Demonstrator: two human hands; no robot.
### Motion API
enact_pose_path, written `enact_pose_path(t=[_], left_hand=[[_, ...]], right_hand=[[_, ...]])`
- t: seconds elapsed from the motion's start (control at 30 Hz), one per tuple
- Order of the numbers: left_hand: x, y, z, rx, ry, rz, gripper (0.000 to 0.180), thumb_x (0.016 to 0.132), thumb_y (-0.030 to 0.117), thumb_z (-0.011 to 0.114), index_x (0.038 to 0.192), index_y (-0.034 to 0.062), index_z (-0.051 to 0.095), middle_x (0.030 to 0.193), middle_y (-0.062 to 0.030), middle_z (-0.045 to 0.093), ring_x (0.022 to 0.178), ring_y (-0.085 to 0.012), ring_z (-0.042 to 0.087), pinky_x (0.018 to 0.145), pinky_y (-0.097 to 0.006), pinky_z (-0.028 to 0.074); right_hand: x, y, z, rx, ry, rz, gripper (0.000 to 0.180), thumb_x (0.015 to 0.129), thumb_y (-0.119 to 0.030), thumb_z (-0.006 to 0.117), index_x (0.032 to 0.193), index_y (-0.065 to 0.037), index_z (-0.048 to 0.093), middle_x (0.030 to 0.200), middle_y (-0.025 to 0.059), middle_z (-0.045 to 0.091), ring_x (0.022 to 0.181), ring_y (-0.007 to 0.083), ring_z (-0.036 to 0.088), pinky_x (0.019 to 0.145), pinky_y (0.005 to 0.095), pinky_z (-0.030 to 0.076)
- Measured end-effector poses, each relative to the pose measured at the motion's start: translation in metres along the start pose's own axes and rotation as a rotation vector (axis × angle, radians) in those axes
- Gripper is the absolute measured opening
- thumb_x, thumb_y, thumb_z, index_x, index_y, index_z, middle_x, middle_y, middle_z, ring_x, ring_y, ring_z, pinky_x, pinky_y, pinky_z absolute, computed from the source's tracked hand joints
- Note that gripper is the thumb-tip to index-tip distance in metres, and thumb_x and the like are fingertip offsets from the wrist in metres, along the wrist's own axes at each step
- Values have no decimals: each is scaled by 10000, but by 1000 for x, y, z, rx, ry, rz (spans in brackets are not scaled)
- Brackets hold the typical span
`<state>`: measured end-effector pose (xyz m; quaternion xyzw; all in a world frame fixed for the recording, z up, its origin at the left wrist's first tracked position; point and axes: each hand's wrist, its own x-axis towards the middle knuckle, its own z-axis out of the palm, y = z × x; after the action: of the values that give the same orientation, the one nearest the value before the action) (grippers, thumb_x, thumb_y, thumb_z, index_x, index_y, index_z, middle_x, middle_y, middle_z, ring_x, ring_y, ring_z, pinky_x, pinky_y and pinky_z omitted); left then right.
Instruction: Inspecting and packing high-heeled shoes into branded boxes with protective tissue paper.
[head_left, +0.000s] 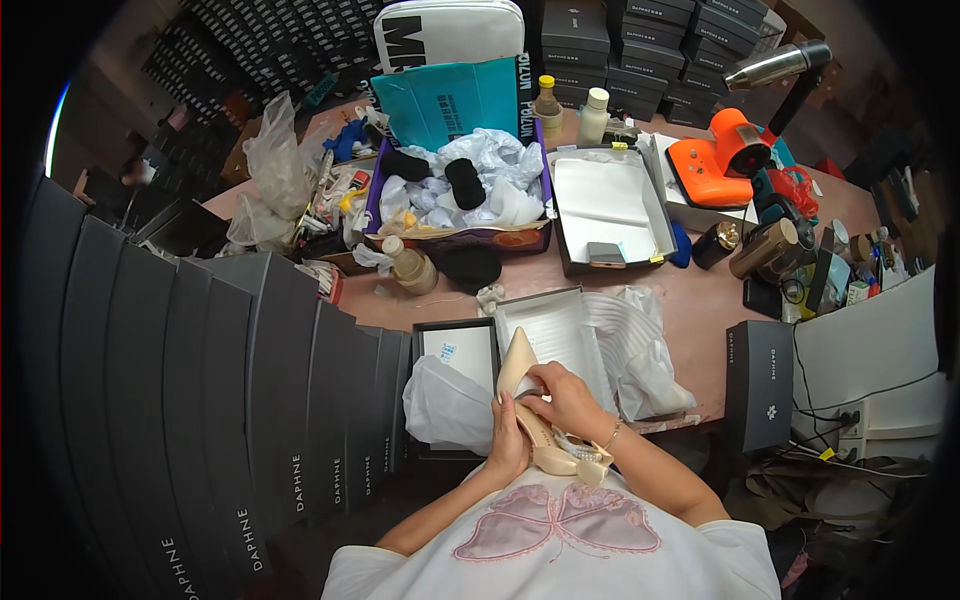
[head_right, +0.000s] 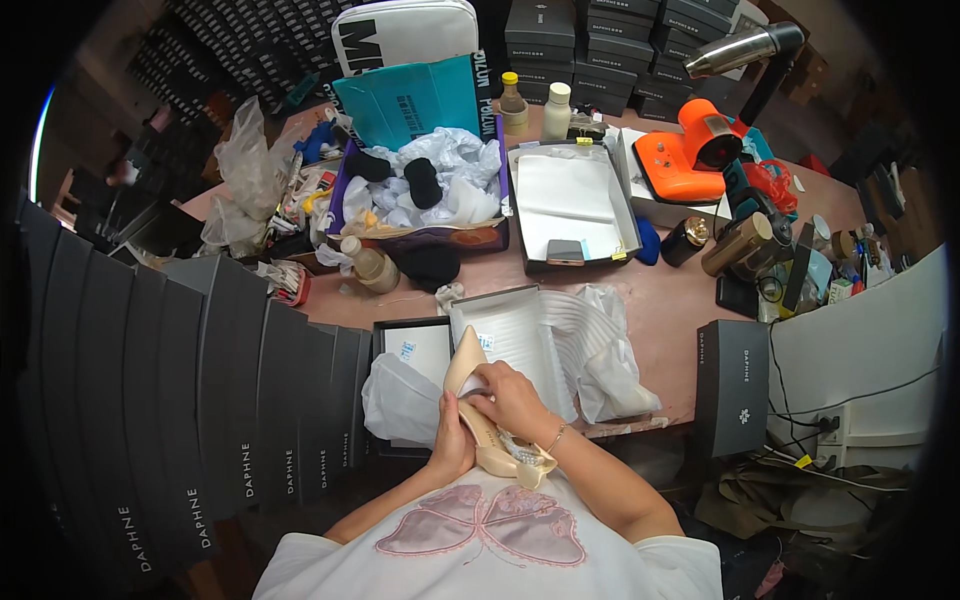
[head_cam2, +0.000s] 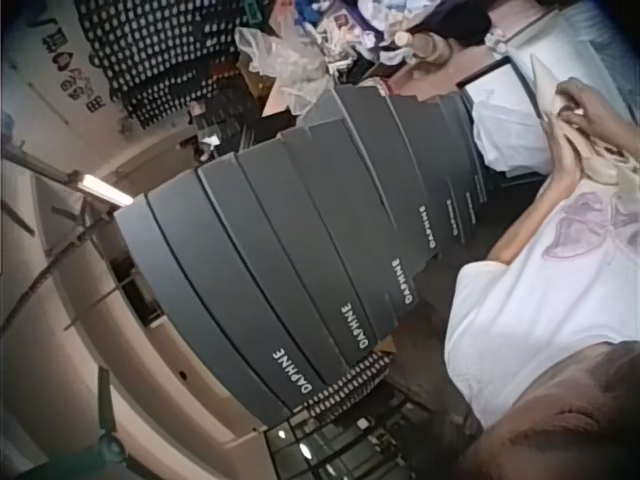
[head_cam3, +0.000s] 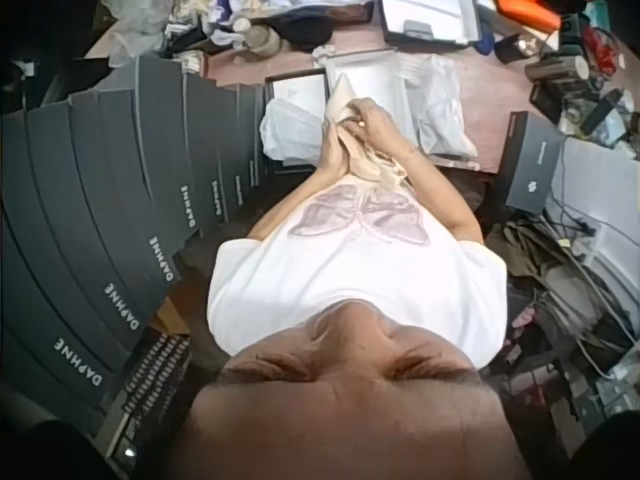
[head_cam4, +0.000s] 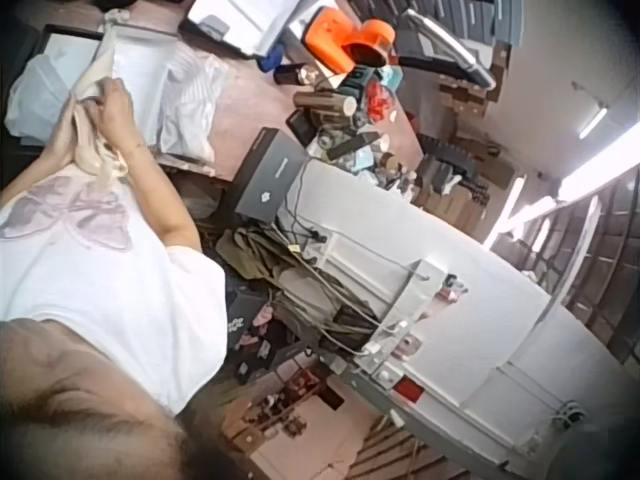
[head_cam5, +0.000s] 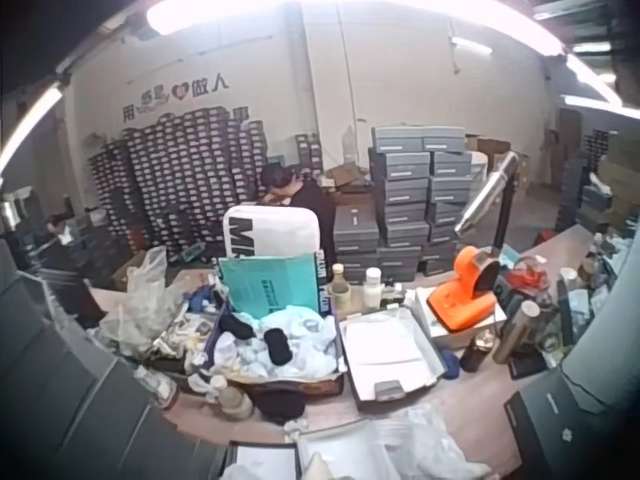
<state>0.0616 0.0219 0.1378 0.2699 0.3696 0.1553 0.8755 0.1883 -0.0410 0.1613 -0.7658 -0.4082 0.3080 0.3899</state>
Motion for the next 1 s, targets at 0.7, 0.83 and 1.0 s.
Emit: enact_pose_path(t=[0.7,0.83,1.0], left_hand=[[11,-7,-34,102,34,89,470,1004,480,322,1285,103,309,1192,-122,450,1066,-227,538,866,-403,500],[21,1,-58,-16,152,-81,564,988,534,303,1300,68,369,1233,-113,465,1125,-231,504,937,-405,461],[15,8,-45,-48,78,-153,681,942,632,310,1324,71,373,1229,-107,478,1112,-246,499,930,-457,462]], right_hand=[[14,35,30,206,-315,107,652,717,-461,759,1126,14,580,825,219,644,680,313,626,647,375,497],[9,53,16,97,32,112,637,693,-426,774,1102,24,584,881,225,648,745,364,629,669,387,502],[21,21,11,-506,89,-462,265,772,-250,668,939,-50,622,799,57,611,747,219,594,757,373,382]])
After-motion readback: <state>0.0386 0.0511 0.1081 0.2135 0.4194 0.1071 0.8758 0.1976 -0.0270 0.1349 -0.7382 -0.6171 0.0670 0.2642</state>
